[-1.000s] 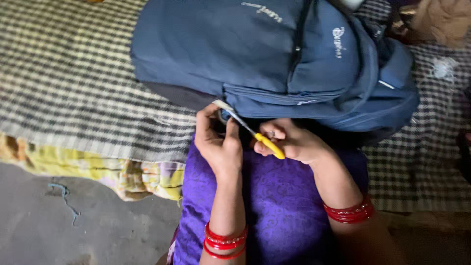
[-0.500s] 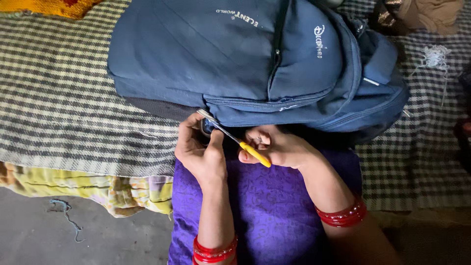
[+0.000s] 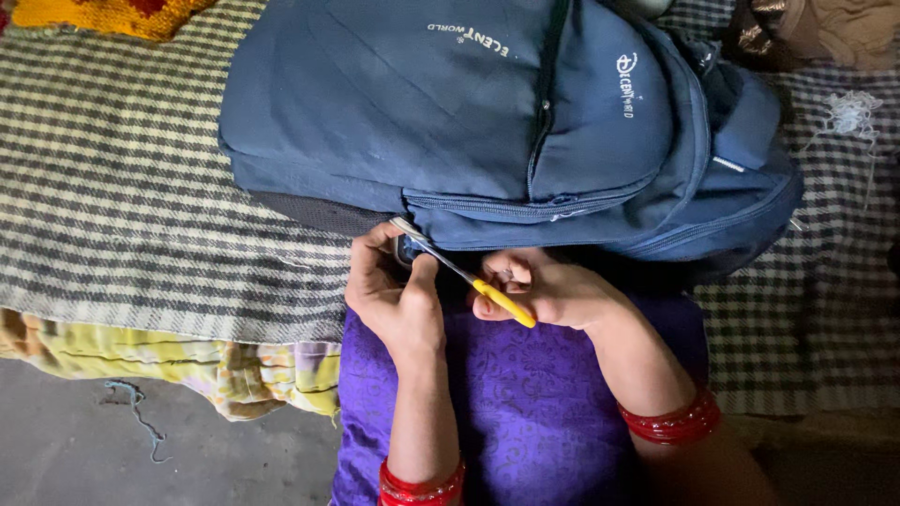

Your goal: The person repairs a backpack zipper by hand and with scissors. They trim excess thread, align the zipper tape, and attach a new zipper pull to restore function.

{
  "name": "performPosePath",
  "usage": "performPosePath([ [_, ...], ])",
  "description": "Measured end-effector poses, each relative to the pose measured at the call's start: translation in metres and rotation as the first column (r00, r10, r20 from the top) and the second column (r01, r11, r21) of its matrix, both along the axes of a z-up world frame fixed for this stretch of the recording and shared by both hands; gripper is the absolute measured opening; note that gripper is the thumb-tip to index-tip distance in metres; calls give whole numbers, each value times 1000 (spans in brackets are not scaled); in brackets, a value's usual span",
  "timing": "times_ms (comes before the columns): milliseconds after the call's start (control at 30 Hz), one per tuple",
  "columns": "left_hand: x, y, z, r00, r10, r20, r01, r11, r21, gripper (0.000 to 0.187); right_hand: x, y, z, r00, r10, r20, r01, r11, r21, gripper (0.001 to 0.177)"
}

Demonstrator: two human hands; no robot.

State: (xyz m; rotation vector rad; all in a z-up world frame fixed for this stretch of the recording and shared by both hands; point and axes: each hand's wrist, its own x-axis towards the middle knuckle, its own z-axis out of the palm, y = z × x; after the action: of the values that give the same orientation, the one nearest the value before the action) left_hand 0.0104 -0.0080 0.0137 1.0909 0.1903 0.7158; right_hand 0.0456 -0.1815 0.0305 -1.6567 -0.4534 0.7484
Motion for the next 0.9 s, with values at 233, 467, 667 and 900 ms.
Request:
performPosePath([
  [233, 2, 0, -4, 999, -11, 34, 13, 999, -43, 35, 2, 0, -3, 999, 3, -53, -6, 998, -62, 25],
  [467, 1, 10, -7, 992, -111, 54, 119, 973, -196, 37, 1, 0, -2, 995, -40, -88, 43, 998, 34, 22],
  [667, 1, 10, -8, 992, -119, 48, 126, 972, -199, 38, 2, -2, -5, 992, -18, -126, 35, 990, 135, 43],
  [900, 0, 5, -4, 995, -69, 73, 75, 994, -84, 38, 1, -1, -3, 999, -17, -39, 20, 996, 86, 51],
])
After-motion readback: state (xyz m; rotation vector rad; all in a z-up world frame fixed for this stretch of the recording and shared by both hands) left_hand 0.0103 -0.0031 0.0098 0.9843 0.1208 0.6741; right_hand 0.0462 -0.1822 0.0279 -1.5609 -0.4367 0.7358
